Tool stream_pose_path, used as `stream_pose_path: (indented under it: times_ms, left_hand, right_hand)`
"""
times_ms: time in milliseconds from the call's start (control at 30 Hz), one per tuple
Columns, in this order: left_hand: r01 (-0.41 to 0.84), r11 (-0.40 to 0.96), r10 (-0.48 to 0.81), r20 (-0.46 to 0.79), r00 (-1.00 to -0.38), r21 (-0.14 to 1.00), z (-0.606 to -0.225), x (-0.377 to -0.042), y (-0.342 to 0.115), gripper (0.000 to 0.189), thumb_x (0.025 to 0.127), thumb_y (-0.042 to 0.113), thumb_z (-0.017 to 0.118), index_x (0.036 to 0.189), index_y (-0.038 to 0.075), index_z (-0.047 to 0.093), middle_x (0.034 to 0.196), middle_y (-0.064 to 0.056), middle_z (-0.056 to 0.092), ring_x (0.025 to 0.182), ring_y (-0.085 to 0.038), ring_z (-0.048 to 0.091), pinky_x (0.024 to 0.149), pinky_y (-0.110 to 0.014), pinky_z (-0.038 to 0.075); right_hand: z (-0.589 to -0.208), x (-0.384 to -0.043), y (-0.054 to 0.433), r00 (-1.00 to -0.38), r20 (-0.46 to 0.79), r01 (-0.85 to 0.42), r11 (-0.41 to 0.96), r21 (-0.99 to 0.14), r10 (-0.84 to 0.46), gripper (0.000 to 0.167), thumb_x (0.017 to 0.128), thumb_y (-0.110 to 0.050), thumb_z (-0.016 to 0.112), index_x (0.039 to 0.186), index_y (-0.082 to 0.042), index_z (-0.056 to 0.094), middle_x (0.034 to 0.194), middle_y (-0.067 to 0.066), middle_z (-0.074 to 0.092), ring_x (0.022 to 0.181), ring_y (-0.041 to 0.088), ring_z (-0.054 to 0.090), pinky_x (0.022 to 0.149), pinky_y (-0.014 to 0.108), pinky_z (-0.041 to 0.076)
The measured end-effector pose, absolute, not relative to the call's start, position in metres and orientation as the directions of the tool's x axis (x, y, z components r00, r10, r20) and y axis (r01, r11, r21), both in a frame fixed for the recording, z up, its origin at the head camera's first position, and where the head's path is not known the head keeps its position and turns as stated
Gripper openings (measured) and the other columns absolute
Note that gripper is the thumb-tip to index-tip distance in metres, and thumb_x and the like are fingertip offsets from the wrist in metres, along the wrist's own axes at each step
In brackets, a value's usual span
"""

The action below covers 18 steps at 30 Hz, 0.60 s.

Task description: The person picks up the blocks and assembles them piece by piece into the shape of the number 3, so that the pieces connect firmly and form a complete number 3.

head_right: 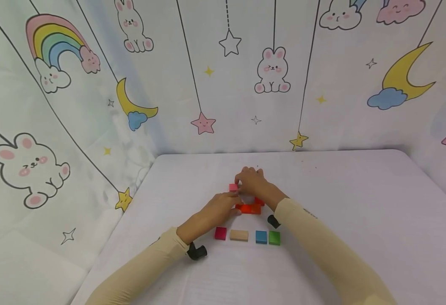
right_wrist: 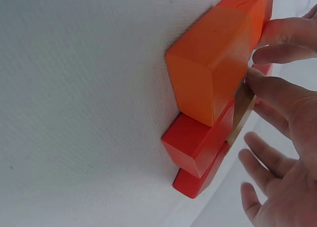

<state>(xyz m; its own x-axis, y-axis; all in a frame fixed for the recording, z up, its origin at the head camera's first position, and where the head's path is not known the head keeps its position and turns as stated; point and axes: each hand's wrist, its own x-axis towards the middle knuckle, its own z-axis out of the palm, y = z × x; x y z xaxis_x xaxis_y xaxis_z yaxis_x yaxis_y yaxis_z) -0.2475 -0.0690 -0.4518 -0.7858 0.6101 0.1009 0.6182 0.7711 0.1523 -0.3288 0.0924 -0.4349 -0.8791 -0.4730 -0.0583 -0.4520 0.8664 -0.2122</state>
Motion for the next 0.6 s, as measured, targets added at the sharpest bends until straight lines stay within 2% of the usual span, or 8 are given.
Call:
stream_pose_path:
  times_ms: [600]
  left_hand:
    - [0.616,0.773,0.608,0.097,-0.788,0.155,-0.4527,-0.2479,-0.0693,0.029,0.098,0.027,0.077,0.125,0.016,0.077,0.128,-0.001,0.076,0.128,-0.021,0.067,0.107,-0.041,0.055]
  right_hand:
    - [-0.438,-0.3284,0.0959,-0.881,-0.045,-0.449,0.862,-0.234,-0.471,0.028,0.096,-0.027,0.08,0.122,-0.018,0.078,0.132,0.017,0.065,0.125,0.036,0.059,0.105,0.067,0.044]
